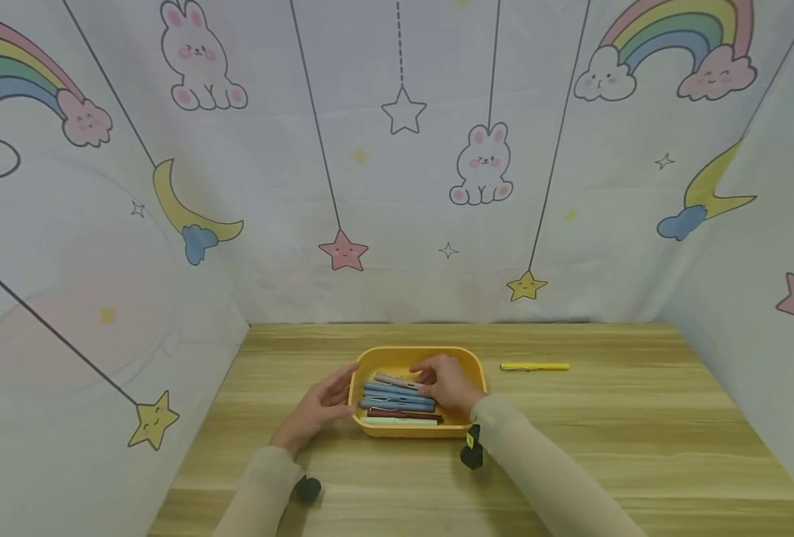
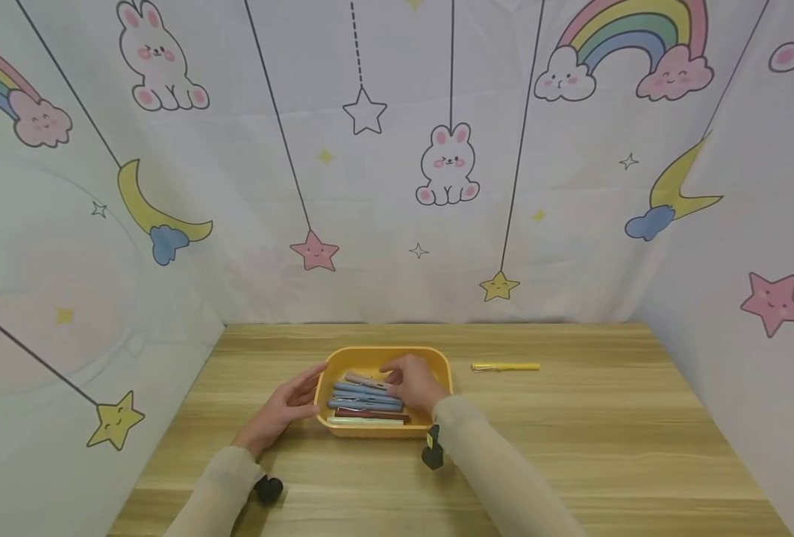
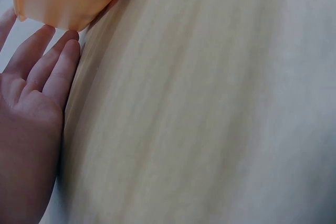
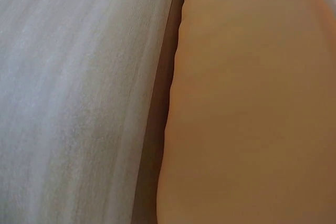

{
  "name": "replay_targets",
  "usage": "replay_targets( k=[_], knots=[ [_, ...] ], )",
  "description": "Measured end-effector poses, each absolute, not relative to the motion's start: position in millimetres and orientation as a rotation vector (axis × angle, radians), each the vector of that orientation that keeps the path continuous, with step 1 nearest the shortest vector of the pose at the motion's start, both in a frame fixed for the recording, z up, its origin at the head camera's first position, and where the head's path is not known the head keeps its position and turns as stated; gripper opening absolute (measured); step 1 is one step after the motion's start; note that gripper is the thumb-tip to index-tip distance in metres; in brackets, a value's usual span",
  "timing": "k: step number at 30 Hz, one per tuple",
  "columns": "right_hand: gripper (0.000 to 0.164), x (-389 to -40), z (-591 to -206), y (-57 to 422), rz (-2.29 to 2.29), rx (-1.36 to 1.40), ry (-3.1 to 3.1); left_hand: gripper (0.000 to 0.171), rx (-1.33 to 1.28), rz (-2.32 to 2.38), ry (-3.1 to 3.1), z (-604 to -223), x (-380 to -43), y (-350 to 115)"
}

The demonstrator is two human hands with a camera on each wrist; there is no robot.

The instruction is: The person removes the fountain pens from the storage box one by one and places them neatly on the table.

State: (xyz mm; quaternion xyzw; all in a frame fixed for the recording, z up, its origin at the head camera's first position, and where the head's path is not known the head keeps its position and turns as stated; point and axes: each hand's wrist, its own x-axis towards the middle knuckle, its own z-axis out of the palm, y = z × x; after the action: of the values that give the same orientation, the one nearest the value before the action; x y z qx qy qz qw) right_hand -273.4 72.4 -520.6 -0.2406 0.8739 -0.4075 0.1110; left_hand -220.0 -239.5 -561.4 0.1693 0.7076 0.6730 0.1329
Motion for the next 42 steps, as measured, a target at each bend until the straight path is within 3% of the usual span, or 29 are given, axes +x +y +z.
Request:
replay_targets(
  k=[18, 28, 42],
  knots=[
    [0.020, -273.0, -523.9, 73.0, -1.182, -0.728, 2.632, 0.080, 0.476, 1.946, 2.061, -564.5, -218.9, -241.0],
    [0.021, -271.2, -514.1, 72.3, -1.154, -0.542, 2.672, 0.079, 0.460, 1.938, 2.075, -563.6, -219.3, -239.8],
    [0.011, -267.4, -505.3, 77.9, -1.140, -0.791, 2.845, 0.080, 0.496, 1.942, 2.080, -562.4, -218.7, -239.1]
  ],
)
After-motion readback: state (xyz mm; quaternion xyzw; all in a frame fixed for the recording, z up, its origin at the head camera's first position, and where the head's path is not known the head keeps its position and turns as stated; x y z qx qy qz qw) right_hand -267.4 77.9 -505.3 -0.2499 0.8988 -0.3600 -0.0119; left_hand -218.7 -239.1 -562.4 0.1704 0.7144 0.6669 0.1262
